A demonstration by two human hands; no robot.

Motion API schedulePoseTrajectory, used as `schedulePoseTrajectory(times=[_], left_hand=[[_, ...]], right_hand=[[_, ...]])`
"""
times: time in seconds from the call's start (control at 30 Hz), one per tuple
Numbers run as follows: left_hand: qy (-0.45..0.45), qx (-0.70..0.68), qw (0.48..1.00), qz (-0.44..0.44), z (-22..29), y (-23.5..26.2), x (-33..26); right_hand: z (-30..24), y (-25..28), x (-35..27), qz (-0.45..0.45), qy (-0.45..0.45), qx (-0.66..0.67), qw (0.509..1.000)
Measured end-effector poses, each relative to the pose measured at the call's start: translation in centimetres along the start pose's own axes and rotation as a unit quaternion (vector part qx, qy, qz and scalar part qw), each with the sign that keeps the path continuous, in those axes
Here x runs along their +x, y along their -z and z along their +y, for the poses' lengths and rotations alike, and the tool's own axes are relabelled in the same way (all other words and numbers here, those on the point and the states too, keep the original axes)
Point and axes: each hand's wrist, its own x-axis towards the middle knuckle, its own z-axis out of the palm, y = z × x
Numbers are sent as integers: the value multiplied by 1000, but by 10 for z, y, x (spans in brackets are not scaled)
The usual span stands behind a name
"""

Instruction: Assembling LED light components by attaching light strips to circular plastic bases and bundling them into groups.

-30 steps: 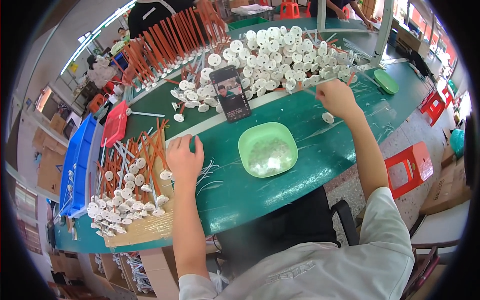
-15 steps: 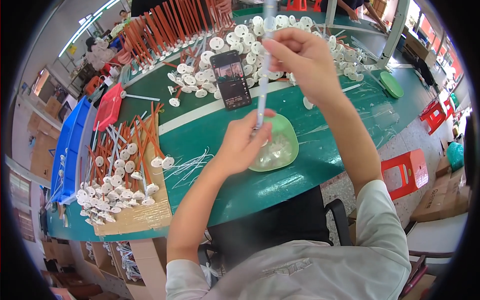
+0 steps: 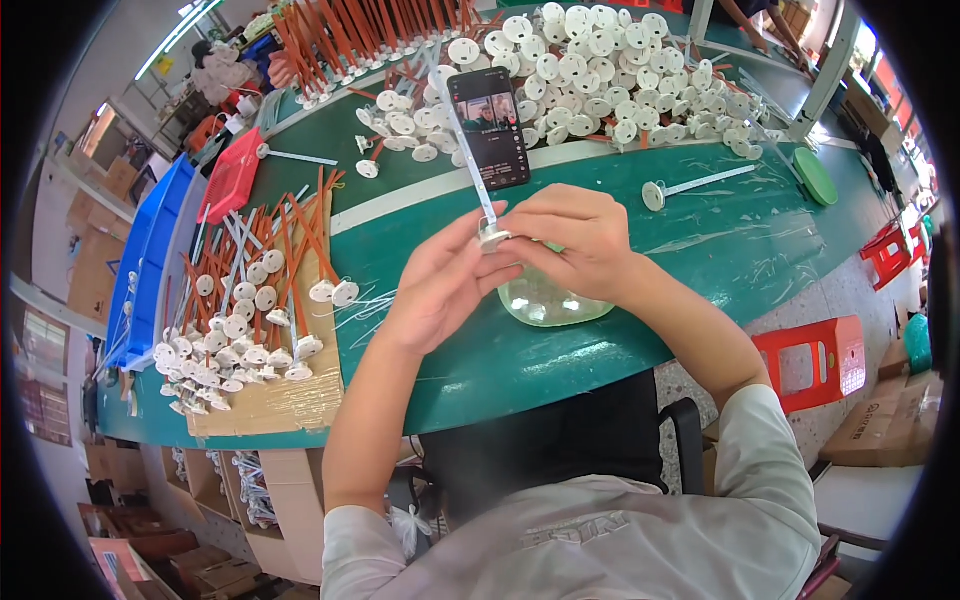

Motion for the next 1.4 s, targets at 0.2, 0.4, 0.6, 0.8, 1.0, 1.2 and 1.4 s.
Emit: schedulePoseTrajectory(times=[0.2, 0.4, 0.6, 0.8, 1.0, 1.2, 1.4], left_hand=[[-12, 2, 1000, -27, -12, 9, -3], [-33, -40, 998, -43, -20, 12, -5], [-27, -39, 998, -42, -23, 15, -6], [-76, 8, 997, -3, -23, 19, 0], [-132, 117, 980, 92, -19, 21, 9], [-113, 118, 979, 120, -30, 28, 5], [-100, 140, 979, 113, -32, 27, 0]], right_hand=[[-4, -5, -6, 37, 73, 9, 997], [-11, -6, -9, 28, 39, -10, 999], [-9, 6, -8, -24, 16, 42, 999], [-4, 3, -4, -1, 25, -19, 1000], [19, 39, -3, -272, -194, -37, 942], [23, 27, -23, -438, -204, 2, 875], [18, 28, -21, -420, -210, 31, 882]])
